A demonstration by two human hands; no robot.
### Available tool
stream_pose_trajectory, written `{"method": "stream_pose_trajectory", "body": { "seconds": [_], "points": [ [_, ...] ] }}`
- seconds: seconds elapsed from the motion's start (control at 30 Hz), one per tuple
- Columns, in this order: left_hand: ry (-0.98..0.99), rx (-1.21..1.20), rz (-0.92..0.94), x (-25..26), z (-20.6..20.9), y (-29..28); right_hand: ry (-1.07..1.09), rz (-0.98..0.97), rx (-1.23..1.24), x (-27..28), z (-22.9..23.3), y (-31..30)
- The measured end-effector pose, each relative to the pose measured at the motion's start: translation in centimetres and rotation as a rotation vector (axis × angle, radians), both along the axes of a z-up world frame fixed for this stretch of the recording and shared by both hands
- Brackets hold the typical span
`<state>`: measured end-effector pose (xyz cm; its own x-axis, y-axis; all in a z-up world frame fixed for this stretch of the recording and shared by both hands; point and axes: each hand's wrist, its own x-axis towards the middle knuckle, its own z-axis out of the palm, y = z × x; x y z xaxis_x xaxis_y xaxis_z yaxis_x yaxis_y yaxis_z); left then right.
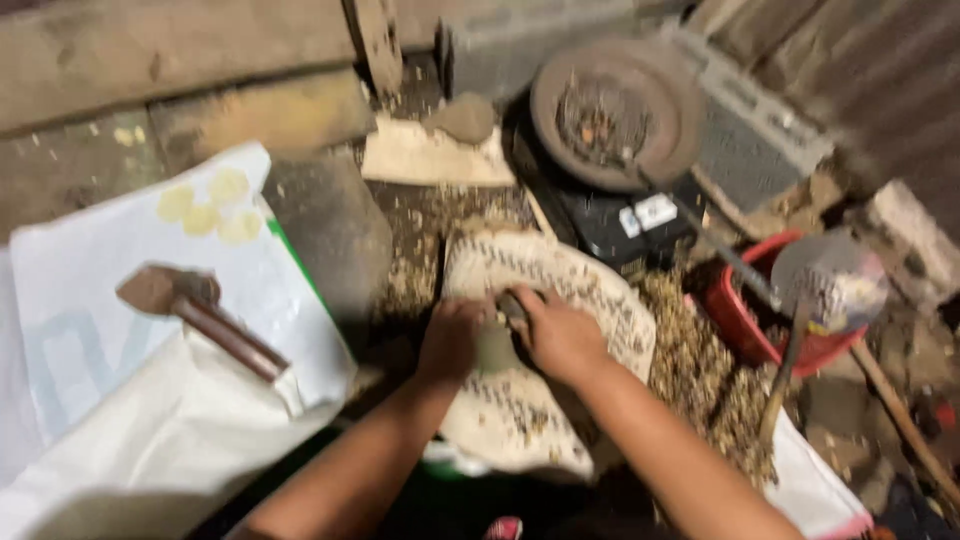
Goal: The person uses a stone to crush small pieces of cassava on a patterned cloth. They then use a hammer to flatten the cassava pieces on a white sheet. The person also stirs cassava chips in a frying basket over a portable gas stove.
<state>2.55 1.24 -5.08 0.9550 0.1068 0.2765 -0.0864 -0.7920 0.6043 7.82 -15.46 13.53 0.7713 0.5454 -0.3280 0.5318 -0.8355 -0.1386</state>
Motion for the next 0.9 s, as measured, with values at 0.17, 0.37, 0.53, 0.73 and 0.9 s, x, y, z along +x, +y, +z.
{"method": "stream_pose_trajectory", "body": {
  "seconds": [0.17,0.37,0.53,0.73,0.9],
  "points": [
    [-0.049,-0.092,-0.075,1.8,8.8,-2.0,0.106,-0.415,0.063,0.3,-1.7,-4.5],
    [0.047,-0.026,-0.078,2.6,6.4,-3.7,0.15,-0.437,0.138,0.8,-2.1,-3.8],
    [-0.123,0.101,-0.014,0.9,4.7,-2.3,0.002,-0.153,0.132,0.5,-1.6,-1.6],
    [-0.103,0.122,-0.085,-0.2,5.0,-2.2,0.263,-0.322,0.104,3.1,-3.4,-3.4],
    [-0.147,0.171,-0.036,0.7,3.9,-2.3,0.402,-0.325,0.053,4.4,0.6,-1.2]
  ]
}}
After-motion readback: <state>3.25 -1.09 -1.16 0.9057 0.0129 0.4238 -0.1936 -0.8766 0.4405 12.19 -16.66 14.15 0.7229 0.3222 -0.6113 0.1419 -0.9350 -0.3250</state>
